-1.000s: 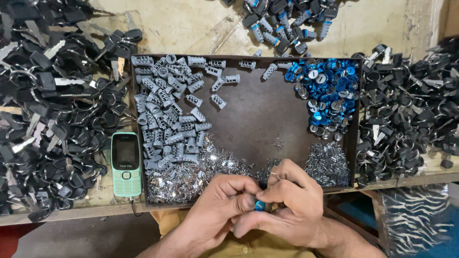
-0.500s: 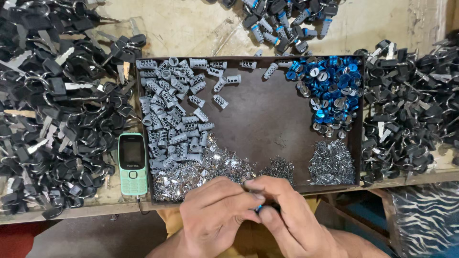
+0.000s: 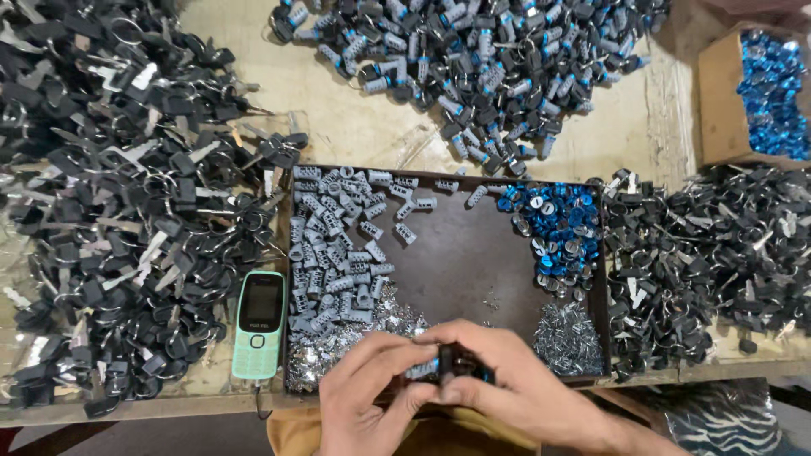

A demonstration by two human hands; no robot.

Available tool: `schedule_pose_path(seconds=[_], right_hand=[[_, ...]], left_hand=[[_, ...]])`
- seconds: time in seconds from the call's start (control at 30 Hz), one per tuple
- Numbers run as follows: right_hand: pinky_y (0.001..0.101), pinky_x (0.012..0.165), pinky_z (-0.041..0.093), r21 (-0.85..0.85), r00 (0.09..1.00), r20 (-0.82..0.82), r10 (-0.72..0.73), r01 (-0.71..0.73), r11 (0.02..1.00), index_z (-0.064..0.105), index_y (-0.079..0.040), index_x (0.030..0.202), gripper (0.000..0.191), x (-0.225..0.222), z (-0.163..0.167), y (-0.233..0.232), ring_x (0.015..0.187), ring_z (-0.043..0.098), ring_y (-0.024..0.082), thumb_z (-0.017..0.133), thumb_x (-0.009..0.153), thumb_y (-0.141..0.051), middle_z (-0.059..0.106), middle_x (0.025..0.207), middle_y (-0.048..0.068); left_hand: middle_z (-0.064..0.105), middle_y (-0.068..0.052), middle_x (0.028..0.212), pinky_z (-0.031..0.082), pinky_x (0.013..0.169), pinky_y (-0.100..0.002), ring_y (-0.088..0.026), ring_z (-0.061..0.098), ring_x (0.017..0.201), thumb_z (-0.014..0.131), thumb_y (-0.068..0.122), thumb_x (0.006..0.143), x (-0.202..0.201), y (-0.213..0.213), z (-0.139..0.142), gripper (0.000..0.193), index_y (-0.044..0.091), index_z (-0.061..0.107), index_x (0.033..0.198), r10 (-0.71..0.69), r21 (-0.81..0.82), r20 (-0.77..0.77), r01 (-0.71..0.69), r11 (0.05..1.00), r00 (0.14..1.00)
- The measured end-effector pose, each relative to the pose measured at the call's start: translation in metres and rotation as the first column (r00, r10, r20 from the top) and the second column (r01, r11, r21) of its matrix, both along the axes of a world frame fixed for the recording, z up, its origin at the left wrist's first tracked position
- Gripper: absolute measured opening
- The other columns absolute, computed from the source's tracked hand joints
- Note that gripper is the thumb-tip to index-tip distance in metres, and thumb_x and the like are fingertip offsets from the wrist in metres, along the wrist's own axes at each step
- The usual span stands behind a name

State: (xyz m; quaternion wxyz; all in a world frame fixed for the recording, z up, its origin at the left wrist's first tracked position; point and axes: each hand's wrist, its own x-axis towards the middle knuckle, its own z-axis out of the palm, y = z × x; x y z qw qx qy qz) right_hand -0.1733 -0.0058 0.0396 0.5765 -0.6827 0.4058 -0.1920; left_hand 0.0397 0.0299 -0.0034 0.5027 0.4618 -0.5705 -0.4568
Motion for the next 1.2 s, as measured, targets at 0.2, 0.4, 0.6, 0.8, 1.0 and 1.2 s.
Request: schedule_pose_path(seconds=[0.2,0.4,0.6,0.8,1.0,1.2], right_hand=[[0.0372,0.083,0.058,-0.078,0.902,-0.29,0.321,-0.356,0.931,0.074,-0.007,0.11,0.026,0.002,0.04,-0.065,0.096,0.074,0.026,0.076,0.087,-0.019,0.077,0.102,0.01],[0.0506,0.096,0.048,-0.865,0.828,-0.409,-0.383,-0.219,0.452,0.059,0.0,0.134,0.07,0.011,0.069,-0.073,0.119,0.058,0.046,0.079,0.075,-0.031,0.054,0.132,0.024],[0.0404,0.074,0.05,-0.717,0.875,-0.324,-0.36,0.021,0.697,0.073,-0.01,0.105,0.032,0.024,-0.01,-0.005,0.085,0.063,0.024,0.084,0.075,-0.017,0.065,0.115,0.01],[0.0347,0.068,0.051,-0.761,0.824,-0.22,-0.523,0.19,0.621,0.074,-0.007,0.095,0.017,0.028,-0.039,0.026,0.08,0.063,0.025,0.082,0.079,-0.007,0.065,0.097,0.009],[0.0295,0.061,0.05,-0.751,0.823,-0.154,-0.546,0.262,0.606,0.072,-0.004,0.096,0.013,0.025,-0.051,0.029,0.069,0.065,0.019,0.08,0.086,-0.005,0.064,0.096,0.01],[0.0268,0.056,0.048,-0.721,0.826,-0.159,-0.54,0.276,0.636,0.073,-0.004,0.094,0.013,0.026,-0.049,0.03,0.062,0.063,0.015,0.081,0.084,-0.005,0.065,0.093,0.008]], left_hand=[[0.069,-0.009,0.095,0.057,0.065,-0.026,-0.012,0.067,0.076,0.082,0.034,0.075,0.021,0.013,-0.007,0.049,0.002,0.073,0.111,0.123,-0.111,0.032,-0.119,0.987,0.992],[0.073,-0.008,0.098,0.062,0.063,-0.025,-0.01,0.072,0.073,0.078,0.026,0.089,0.045,0.038,-0.023,0.024,0.007,0.077,0.104,0.299,-0.113,0.181,-0.282,0.953,0.937],[0.063,-0.013,0.114,0.056,0.083,-0.035,-0.023,0.067,0.097,0.073,0.007,0.088,0.079,0.053,-0.02,0.024,0.005,0.069,0.111,0.591,-0.274,0.491,-0.531,0.802,0.64],[0.06,-0.014,0.122,0.049,0.087,-0.039,-0.031,0.057,0.108,0.075,-0.002,0.082,0.095,0.042,-0.025,0.035,0.005,0.069,0.116,0.565,-0.306,0.566,-0.483,0.82,0.6],[0.057,-0.013,0.125,0.046,0.099,-0.045,-0.034,0.052,0.117,0.074,0.001,0.083,0.096,0.039,-0.022,0.038,0.012,0.07,0.12,0.511,-0.359,0.634,-0.364,0.859,0.581],[0.054,-0.013,0.128,0.042,0.103,-0.05,-0.036,0.049,0.121,0.07,-0.001,0.081,0.093,0.035,-0.027,0.047,0.017,0.072,0.124,0.446,-0.344,0.787,-0.297,0.891,0.426]])
